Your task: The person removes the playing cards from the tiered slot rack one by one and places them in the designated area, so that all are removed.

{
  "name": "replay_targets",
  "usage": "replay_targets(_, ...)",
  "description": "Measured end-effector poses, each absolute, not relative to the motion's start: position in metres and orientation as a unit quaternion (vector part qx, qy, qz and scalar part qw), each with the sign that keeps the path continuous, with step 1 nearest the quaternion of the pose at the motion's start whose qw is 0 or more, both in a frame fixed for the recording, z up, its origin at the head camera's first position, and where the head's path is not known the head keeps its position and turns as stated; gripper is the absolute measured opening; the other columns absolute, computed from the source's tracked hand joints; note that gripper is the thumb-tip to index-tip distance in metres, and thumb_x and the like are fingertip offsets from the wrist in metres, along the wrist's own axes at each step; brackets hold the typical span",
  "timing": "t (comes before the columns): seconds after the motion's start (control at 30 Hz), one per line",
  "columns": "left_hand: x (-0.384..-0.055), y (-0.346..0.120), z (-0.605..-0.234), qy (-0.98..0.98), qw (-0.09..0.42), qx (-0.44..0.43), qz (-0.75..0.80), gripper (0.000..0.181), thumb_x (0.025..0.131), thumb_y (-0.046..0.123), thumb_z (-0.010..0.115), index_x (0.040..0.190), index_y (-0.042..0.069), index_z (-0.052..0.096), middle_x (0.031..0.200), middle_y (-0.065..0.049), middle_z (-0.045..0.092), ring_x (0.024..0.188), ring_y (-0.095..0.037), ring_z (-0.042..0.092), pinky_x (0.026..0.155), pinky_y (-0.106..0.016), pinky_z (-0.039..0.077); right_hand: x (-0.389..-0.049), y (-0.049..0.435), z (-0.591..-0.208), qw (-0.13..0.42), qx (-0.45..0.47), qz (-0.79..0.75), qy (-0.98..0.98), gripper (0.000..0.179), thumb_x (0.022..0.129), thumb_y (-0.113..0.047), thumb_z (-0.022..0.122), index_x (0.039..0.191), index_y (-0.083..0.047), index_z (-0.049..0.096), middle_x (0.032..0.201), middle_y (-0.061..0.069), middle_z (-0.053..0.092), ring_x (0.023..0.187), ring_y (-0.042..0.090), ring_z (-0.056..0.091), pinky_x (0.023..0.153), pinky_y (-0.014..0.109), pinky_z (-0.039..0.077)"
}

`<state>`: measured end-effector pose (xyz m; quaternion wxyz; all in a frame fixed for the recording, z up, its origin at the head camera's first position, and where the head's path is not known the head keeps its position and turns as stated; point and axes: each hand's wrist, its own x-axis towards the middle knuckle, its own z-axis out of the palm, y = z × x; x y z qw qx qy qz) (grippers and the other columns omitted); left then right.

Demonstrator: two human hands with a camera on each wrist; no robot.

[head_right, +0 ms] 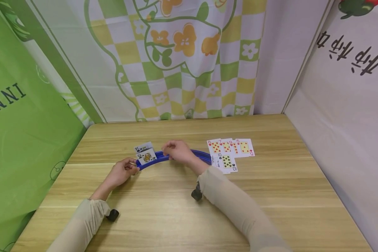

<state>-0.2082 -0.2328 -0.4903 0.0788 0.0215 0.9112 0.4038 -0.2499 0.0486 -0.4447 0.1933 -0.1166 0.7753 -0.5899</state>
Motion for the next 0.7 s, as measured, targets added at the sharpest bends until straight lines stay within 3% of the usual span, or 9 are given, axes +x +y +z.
replay_targets(0.1,-0.208,-0.233,-0.49,0.911,0.077,0.021,0.405,0.032,0.093,0.012,0.068,0.122,0.0,0.061,0.097,-0.014,0.071,0.08,-0.017,0.063,0.066,-0.027,0.051,-0.251,0.046,-0.446,0.197,-0.115,-0.592,0.773,0.029,0.102,-0.022,0.056,0.123,-0.003,0.064,0.11,0.02,0.068,0.071,0.016,0.057,0.087,0.054,0.052)
replay_targets(0.4,-0.21,-0.233,-0.491,0.908,0.076,0.017,0.411,0.031,0.092,0.011,0.069,0.12,0.001,0.061,0.096,-0.013,0.071,0.079,-0.017,0.063,0.065,-0.027,0.051,-0.253,0.037,-0.449,0.195,-0.111,-0.594,0.772,0.025,0.101,-0.022,0.059,0.118,-0.006,0.066,0.109,0.014,0.07,0.071,0.02,0.057,0.083,0.053,0.052)
replay_targets(0.6,-0.209,-0.232,-0.489,0.906,0.078,0.015,0.415,0.031,0.092,0.011,0.069,0.121,0.001,0.061,0.096,-0.014,0.071,0.079,-0.018,0.063,0.065,-0.027,0.051,-0.252,0.033,-0.447,0.197,-0.117,-0.588,0.776,0.022,0.1,-0.023,0.06,0.116,-0.009,0.067,0.108,0.011,0.069,0.088,0.044,0.06,0.08,0.055,0.051)
replay_targets(0.7,-0.209,-0.233,-0.489,0.906,0.079,0.015,0.416,0.031,0.092,0.011,0.068,0.121,0.001,0.061,0.096,-0.014,0.071,0.079,-0.018,0.063,0.064,-0.027,0.051,-0.252,0.03,-0.447,0.195,-0.117,-0.585,0.779,0.02,0.101,-0.023,0.06,0.115,-0.01,0.067,0.108,0.011,0.07,0.092,0.047,0.06,0.081,0.056,0.051)
